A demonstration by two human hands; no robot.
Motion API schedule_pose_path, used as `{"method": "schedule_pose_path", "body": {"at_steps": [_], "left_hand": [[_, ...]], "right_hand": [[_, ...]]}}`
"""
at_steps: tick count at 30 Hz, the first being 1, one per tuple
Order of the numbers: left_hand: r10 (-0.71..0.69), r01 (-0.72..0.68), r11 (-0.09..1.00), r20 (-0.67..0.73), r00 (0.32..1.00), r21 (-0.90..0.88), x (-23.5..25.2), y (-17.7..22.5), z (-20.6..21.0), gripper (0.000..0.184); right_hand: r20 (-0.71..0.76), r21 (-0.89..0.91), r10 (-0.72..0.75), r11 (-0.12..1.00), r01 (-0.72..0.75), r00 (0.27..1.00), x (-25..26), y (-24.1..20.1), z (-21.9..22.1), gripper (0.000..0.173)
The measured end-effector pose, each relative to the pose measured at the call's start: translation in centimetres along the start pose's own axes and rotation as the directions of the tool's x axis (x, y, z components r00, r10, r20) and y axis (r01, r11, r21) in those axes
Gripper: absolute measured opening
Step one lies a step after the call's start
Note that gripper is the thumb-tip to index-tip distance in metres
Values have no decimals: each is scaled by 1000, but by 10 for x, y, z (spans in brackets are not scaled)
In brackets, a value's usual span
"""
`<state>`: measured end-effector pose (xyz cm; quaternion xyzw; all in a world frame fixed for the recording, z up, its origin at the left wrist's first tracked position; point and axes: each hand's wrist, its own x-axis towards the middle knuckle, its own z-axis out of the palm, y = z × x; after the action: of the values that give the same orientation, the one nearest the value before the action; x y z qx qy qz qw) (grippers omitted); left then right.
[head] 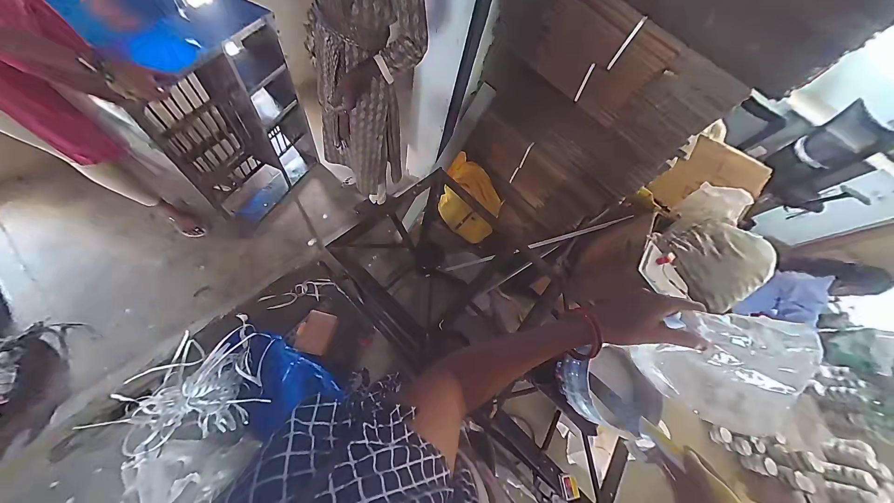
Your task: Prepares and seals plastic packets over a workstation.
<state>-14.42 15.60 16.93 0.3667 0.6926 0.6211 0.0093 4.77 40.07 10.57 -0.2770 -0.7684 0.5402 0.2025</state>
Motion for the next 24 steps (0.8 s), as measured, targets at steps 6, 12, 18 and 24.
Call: {"method": "schedule_pose_path", "body": {"at_steps": [6,12,18,24], "left_hand": [[-60,58,997,38,997,53,-1,8,1,53],[-52,51,998,31,998,25,1,6,2,53],[-58,58,998,5,998,3,1,6,6,52],[-56,57,998,-25,998,38,-3,3,8,49]], "right_hand": [[-147,16,52,999,-50,988,5,-1,6,35],[9,13,-27,1000,27,1000,3,8,-6,30],[-192,120,56,992,-34,980,-2,-2,19,35],[-105,112,40,993,-28,994,6,21,-15,28]]}}
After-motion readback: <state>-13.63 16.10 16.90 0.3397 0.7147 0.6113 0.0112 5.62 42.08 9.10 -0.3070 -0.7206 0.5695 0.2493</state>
